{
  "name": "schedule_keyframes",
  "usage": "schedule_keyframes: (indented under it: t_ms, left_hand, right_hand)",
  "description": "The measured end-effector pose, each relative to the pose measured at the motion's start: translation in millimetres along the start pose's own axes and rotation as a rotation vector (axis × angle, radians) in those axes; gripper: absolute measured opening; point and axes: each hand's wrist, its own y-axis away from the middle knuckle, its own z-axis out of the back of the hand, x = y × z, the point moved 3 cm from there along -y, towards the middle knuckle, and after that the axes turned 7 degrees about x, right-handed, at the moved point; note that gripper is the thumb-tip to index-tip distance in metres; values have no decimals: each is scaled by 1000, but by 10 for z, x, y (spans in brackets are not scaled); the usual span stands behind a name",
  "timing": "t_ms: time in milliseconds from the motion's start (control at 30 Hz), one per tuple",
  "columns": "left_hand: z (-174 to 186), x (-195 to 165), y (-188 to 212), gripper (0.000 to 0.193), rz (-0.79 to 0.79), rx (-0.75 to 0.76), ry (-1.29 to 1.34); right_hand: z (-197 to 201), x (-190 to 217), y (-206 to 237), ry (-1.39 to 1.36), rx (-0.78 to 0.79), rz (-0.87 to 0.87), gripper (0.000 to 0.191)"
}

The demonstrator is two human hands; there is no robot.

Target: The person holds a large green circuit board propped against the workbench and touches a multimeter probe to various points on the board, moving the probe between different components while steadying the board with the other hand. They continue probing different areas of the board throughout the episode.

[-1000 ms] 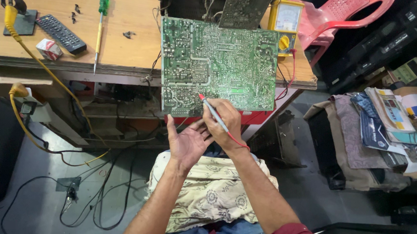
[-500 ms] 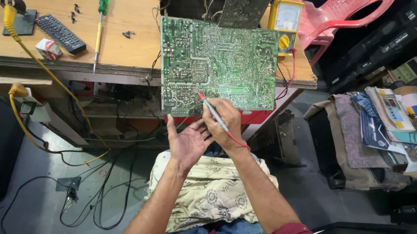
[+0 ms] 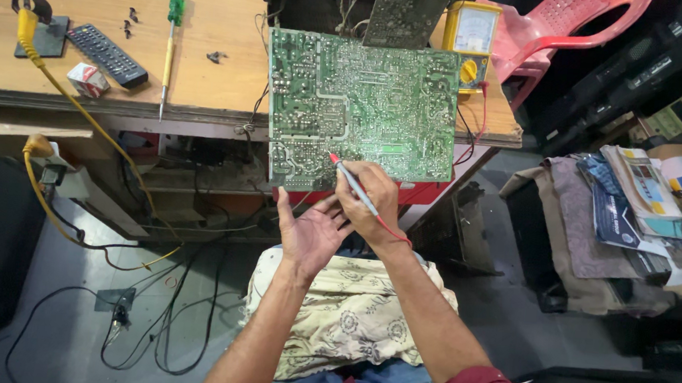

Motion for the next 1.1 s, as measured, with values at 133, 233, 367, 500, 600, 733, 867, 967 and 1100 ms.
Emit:
schedule_keyframes:
  t_ms: [133,233,367,500,600,733,867,967,1100]
  left_hand:
    - [6,5,-5,121,-6,4,-9]
    - [-1,2,-9,121,-6,18,-10]
    - [-1,1,-6,120,-7,10,-14]
    - [2,4,-2,121,-8,14,-12]
    - [7,8,3,121,-6,17,-22]
    - [14,8,9,121,-10,11,-27]
    - [8,7,6,120,-11,14,-22]
    - [2,7,7,120,-11,14,-24]
    - [1,10,4,120,-10,11,-23]
  right_hand:
    - [5,-17,8,-10,-1,-29,16]
    - [2,-10,6,1,-9,18,15]
    - [0,-11,4,13,-3,25,15]
    - [3,-7,4,7,2,21,16]
    - [9,-3,12,-5,8,9,16]
    - [9,-3,18,-3,6,-8,17]
    - [6,-7,19,-1,6,-7,16]
    - [6,-12,21,2,7,-4,16]
    - [6,-15,22,0,-3,6,16]
